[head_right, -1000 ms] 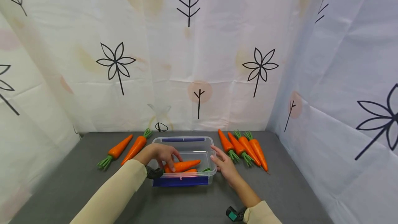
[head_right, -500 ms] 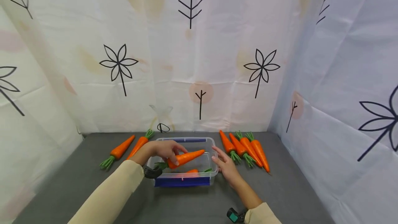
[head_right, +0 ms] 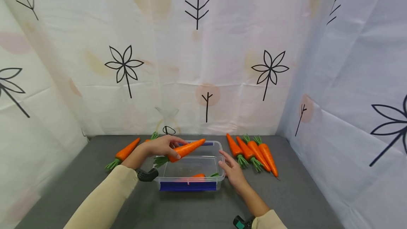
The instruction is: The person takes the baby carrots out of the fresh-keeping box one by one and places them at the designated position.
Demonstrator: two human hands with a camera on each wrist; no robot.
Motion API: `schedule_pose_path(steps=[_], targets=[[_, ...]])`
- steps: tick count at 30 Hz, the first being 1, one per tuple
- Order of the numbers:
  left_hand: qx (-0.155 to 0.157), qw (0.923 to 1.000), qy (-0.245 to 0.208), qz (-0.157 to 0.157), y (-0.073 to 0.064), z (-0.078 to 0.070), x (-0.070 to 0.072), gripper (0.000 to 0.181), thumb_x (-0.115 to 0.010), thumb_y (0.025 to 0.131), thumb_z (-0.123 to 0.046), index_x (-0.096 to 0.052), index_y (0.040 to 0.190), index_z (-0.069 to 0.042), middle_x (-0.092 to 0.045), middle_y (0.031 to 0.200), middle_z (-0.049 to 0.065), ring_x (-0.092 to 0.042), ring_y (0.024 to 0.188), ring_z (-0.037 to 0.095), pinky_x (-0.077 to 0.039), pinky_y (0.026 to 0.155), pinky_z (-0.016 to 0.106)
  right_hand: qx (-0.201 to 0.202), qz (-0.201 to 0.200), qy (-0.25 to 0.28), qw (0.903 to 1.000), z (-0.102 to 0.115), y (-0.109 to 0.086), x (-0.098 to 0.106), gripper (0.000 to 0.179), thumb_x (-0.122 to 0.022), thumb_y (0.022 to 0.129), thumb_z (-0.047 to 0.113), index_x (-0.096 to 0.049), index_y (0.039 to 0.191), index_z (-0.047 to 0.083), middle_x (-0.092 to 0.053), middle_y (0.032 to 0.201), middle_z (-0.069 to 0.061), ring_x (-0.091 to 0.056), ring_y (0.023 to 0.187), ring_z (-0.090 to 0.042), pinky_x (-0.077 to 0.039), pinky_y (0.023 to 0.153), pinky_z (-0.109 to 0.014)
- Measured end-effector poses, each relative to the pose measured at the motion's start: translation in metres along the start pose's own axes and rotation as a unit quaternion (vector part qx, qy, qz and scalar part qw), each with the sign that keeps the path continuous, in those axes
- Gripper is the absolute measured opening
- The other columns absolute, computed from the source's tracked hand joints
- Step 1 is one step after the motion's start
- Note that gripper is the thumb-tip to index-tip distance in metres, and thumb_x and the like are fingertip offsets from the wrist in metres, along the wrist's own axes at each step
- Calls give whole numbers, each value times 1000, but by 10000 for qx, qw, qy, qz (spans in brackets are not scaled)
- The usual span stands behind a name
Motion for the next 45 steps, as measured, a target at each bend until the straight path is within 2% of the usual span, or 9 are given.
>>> schedule_pose_path(steps=[3, 7, 12, 21, 25, 29, 32, 38, 45], targets=[[-95, 9998, -19, -182, -4, 1, 7, 56, -77, 82, -21, -60, 134, -22, -61, 107, 5, -58, 91, 24, -52, 74, 36, 91, -24, -32, 10000, 6, -3, 0, 47, -55, 100, 17, -46, 146, 11, -43, 143, -25, -43, 126, -42, -47, 89, -52], [-258, 9988, -78, -402, -11, 1, 17, 56, -76, 82, -20, -59, 135, -19, -61, 106, 6, -57, 89, 25, -53, 72, 36, 310, -130, -218, 9992, 27, -14, -2, 45, -56, 99, 12, -49, 142, 4, -47, 139, -28, -44, 125, -44, -46, 91, -55], [-277, 9970, -106, -719, -22, 5, 29, 58, -75, 84, -21, -56, 138, -18, -60, 109, 7, -58, 90, 24, -53, 73, 36, 413, -238, -523, 9975, 44, -22, -4, 43, -55, 98, 10, -50, 140, 1, -48, 137, -28, -44, 125, -46, -41, 95, -59], [-74, 9872, -485, -1520, -44, 33, 53, 61, -76, 85, -21, -52, 142, -18, -55, 123, 15, -59, 93, 26, -52, 76, 39, 305, -220, -553, 9978, 44, -21, -5, 44, -55, 99, 10, -49, 141, 2, -46, 140, -28, -43, 126, -47, -42, 94, -58], [90, 9783, -519, -2004, -54, 51, 62, 60, -76, 85, -21, -52, 141, -18, -57, 120, 15, -60, 92, 26, -53, 77, 42, 282, -201, -554, 9979, 44, -21, -5, 44, -55, 99, 10, -48, 142, 2, -47, 138, -29, -45, 124, -46, -46, 91, -55], [371, 9648, -409, -2572, -67, 69, 72, 60, -76, 85, -24, -52, 140, -15, -57, 120, 17, -59, 97, 29, -52, 79, 42, 284, -193, -529, 9980, 43, -21, -6, 44, -55, 99, 11, -49, 141, 3, -48, 137, -29, -46, 123, -46, -46, 90, -54], [569, 9557, -454, -2852, -77, 80, 76, 61, -76, 86, -26, -51, 141, -14, -55, 123, 18, -58, 101, 31, -52, 81, 43, 297, -186, -510, 9981, 39, -18, -5, 44, -55, 99, 11, -49, 141, 3, -47, 138, -29, -45, 124, -46, -47, 89, -52], [831, 9416, -122, -3262, -93, 99, 76, 60, -74, 87, -22, -50, 140, -8, -54, 122, 23, -55, 104, 36, -53, 80, 44, 374, -240, -506, 9977, 11, -6, 0, 47, -57, 99, 18, -48, 144, 8, -47, 140, -25, -44, 126, -42, -47, 89, -51], [1151, 9272, 547, -3523, -105, 128, 70, 62, -76, 86, -22, -49, 139, -2, -56, 115, 25, -56, 97, 36, -53, 73, 43, 389, -196, -387, 9983, 7, -4, 0, 46, -58, 98, 20, -50, 143, 11, -50, 137, -24, -49, 119, -38, -46, 80, -38]])
Point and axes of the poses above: each hand's wrist, its own y-axis towards the middle knuckle, its own x-axis out of the back of the hand, z = x × y, the point moved 6 cm from there along y, towards the middle knuckle
